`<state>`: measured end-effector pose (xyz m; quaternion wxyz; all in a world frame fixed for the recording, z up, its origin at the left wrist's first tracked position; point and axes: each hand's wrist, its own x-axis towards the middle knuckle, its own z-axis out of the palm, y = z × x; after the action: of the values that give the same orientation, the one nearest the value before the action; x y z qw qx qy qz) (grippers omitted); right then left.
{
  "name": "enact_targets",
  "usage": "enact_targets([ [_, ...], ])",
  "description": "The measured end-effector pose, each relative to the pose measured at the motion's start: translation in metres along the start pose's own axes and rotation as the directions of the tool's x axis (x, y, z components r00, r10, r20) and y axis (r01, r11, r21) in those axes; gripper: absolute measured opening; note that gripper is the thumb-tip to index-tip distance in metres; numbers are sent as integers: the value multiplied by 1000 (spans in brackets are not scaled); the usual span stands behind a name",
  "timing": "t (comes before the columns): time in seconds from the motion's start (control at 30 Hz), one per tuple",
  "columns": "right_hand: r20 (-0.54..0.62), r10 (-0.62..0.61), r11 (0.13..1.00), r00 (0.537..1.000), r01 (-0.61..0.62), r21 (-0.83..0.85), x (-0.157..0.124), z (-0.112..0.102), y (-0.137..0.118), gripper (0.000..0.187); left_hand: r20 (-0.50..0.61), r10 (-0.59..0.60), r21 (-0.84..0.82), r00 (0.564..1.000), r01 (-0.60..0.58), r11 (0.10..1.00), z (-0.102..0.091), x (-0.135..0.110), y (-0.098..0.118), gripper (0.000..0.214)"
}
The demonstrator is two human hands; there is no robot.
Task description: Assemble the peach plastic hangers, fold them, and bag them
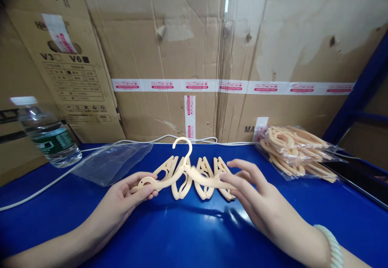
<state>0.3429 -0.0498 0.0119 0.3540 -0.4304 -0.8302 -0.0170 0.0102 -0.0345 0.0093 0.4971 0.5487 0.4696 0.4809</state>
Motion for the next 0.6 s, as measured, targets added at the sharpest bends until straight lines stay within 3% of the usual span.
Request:
enact_targets([
  [0.1,55,13,997,998,-17,69,1,5,5,45,7,-5,-19,1000,5,1000,1,-1,0,28],
  [0.23,148,93,970,985,-123,210,7,2,7,32,-54,1,-56,999,-4,998,3,-1,0,35],
  [0.37,225,165,894,960,-242,376,11,5,-5,33,-28,21,-43,999,-22,999,6,-2,0,38],
  [0.43,273,243,774,931,-356,524,11,12,-14,37,44,34,3,998,-34,999,9,-4,0,29],
  [0.5,335,304,578,892,-452,679,10,21,-22,46,96,31,35,995,-35,999,12,-7,1,24],
  [0.6,409,333,337,849,-513,790,10,30,-30,51,131,9,42,991,-14,999,17,-12,4,24],
])
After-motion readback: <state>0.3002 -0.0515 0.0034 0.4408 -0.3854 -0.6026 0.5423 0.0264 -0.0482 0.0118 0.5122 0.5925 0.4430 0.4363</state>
